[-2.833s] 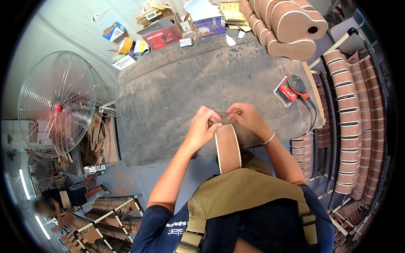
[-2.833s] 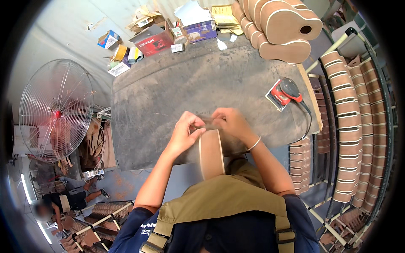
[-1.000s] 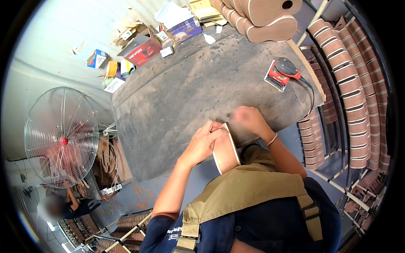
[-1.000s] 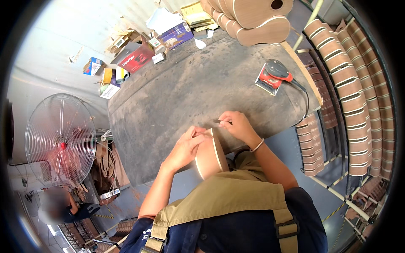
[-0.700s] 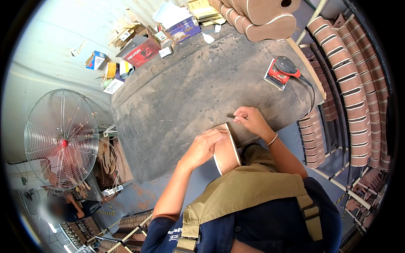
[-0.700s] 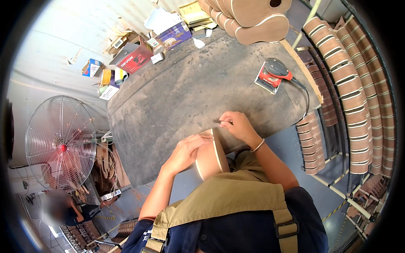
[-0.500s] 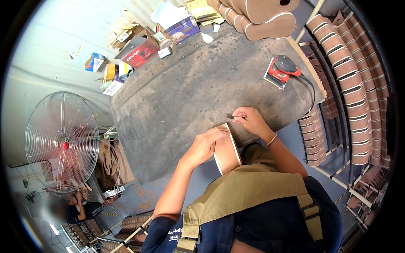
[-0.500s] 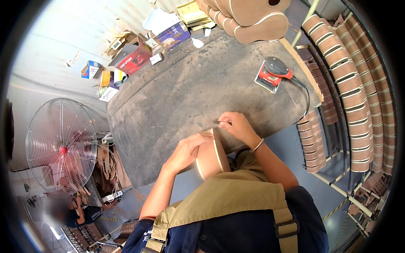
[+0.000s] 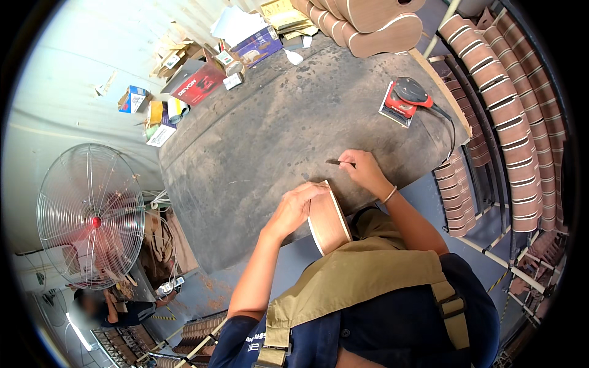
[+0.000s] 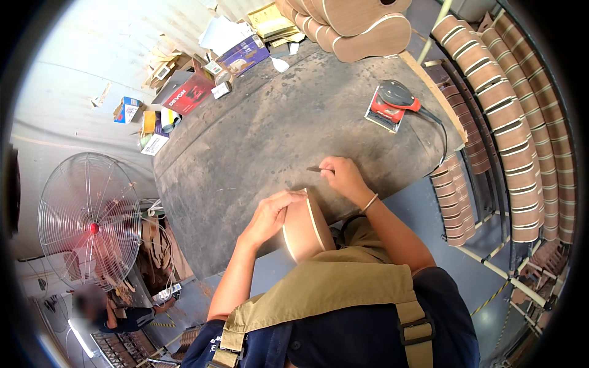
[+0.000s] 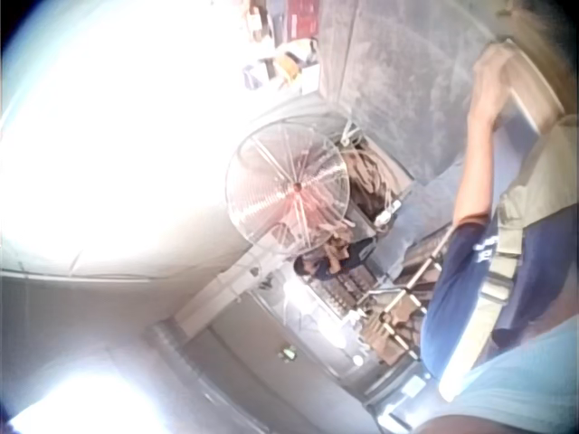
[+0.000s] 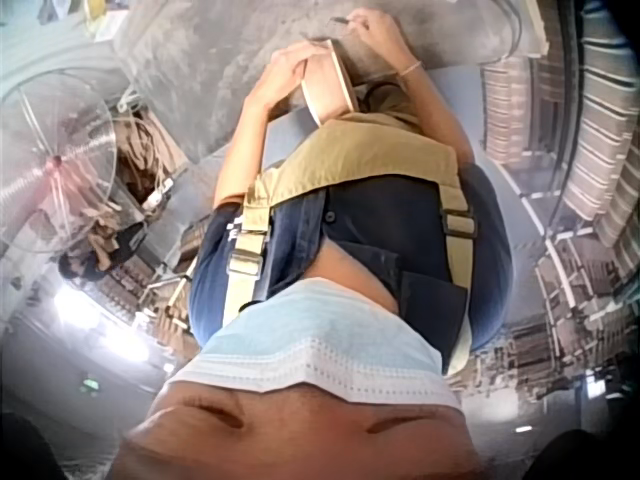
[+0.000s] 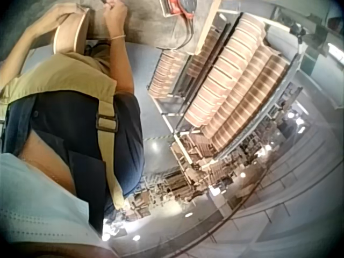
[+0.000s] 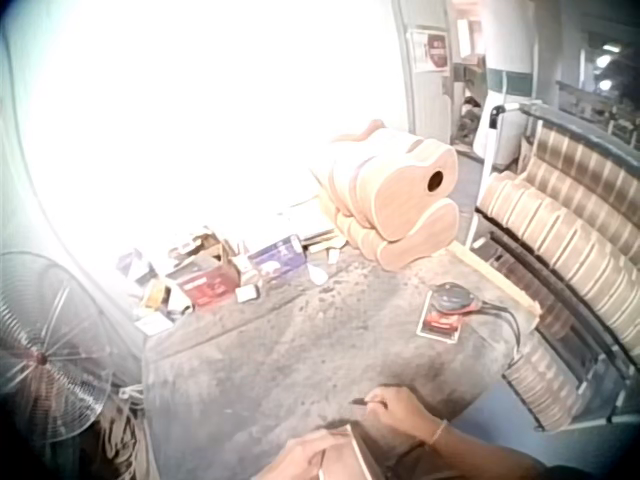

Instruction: The person applies glue to the edges of a wooden guitar body and attaches a thin wooden strip. They then use scissors to cut a small piece of a glue tube and apply more glue to the guitar body before attaching another strip. Finally, they place the finished guitar body onto a rack.

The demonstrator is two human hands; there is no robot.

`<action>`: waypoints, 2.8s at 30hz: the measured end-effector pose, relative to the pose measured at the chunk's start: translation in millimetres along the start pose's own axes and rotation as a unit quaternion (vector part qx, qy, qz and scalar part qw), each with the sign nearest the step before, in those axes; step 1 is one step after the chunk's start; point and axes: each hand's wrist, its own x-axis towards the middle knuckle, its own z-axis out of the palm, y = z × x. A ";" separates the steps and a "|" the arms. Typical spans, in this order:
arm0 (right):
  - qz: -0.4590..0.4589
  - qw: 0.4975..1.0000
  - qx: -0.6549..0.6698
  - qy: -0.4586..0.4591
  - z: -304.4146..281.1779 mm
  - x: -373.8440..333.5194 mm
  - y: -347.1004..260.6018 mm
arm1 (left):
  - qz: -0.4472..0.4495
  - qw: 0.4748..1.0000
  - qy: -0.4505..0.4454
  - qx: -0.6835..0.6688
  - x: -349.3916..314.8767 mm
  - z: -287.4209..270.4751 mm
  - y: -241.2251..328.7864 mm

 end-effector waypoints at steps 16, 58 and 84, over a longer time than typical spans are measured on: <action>-0.177 0.928 -0.306 0.118 9.1 24.1 25.3 | -0.305 0.936 -0.021 0.176 -34.0 35.0 117.0; -0.180 0.897 -0.357 0.191 29.0 18.6 42.9 | -0.234 0.901 0.228 -0.285 -88.6 -35.5 -91.4; -0.122 0.952 0.010 -0.281 70.4 110.2 -32.9 | -0.207 0.963 0.130 -0.114 2.6 -57.1 -119.2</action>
